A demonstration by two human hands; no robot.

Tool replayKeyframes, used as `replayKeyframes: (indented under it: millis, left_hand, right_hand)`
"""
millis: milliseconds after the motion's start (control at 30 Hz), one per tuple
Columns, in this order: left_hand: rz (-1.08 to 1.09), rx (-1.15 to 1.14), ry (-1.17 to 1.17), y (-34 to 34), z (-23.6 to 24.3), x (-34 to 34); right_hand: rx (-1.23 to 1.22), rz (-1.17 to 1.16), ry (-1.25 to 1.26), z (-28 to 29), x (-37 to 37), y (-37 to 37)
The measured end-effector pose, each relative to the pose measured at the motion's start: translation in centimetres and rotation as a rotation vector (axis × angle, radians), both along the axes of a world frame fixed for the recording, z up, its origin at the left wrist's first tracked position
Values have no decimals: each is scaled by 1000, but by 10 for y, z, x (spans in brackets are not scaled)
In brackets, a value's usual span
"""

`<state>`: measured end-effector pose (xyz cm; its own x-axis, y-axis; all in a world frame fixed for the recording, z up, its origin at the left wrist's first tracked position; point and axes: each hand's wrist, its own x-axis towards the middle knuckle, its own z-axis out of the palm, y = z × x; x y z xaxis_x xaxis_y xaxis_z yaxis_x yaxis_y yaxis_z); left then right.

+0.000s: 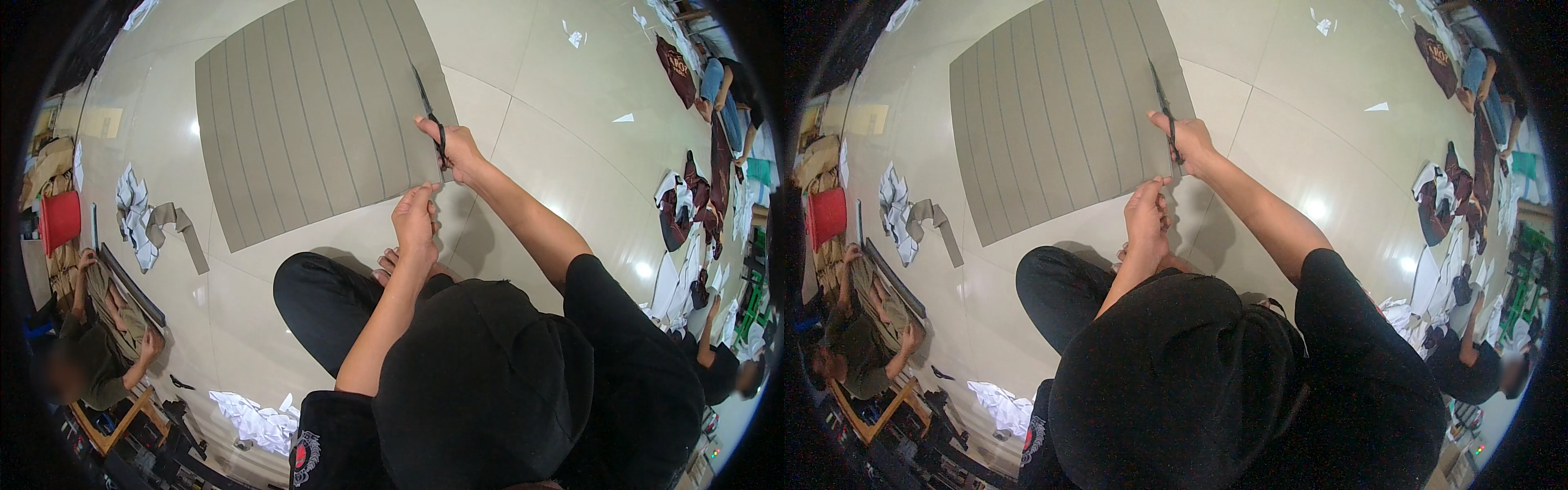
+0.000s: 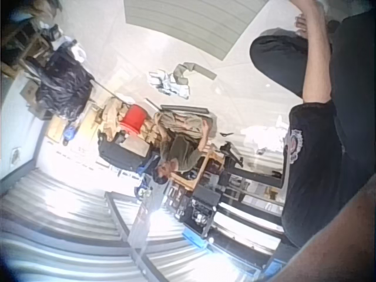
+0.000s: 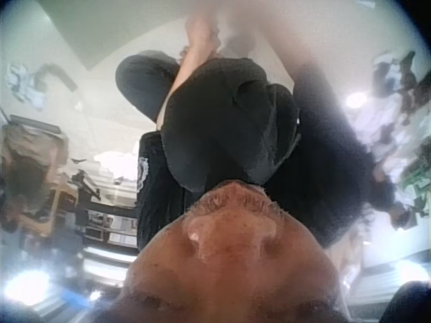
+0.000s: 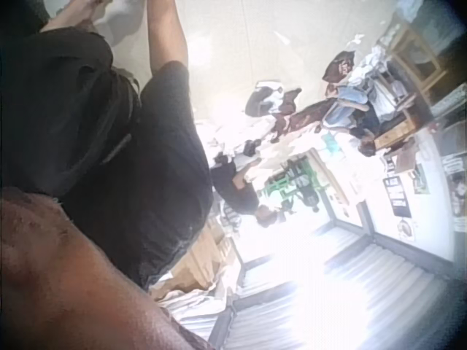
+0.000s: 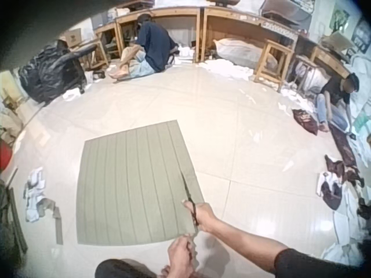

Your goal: The person sits on the floor and uses scissors to cut a large piece of beige fabric into long vertical strips. They repeatedly cut along the length of the fabric, separating individual strips and placing them aside.

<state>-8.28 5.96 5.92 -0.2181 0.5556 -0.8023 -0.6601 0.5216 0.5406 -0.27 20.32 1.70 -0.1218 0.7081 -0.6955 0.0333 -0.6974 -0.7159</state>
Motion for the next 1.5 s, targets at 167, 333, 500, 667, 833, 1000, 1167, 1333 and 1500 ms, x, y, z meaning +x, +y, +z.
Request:
replayKeyframes:
  millis: [167, 333, 500, 667, 833, 1000, 1167, 1333, 1500]
  left_hand:
    - [-8, -3, 11, -1, 0, 0]
    - [-3, 6, 15, -1, -1, 0]
    - [0, 6, 16, -2, -2, 0]
    - [2, 10, 6, -2, -1, -1]
    - [3, 8, 11, -2, 2, -1]
    - [12, 8, 8, -1, 2, -2]
    - [-1, 36, 1, -3, 1, -3]
    - [0, 33, 4, -4, 0, -3]
    - [-2, 28, 8, -3, 1, -3]
  right_hand:
    - [9, 8, -15, -3, 0, 1]
    - [26, 21, -32, 0, -1, -1]
    - [3, 18, -20, 3, -3, 2]
    - [-1, -1, -4, 11, -7, 14]
    - [-3, -13, -45, 17, -13, 21]
    - [5, -41, -61, 16, -19, 22]
    - [39, -47, -3, 17, -20, 21]
    - [46, -35, -25, 12, -19, 22]
    - [41, -57, -32, 0, -20, 23]
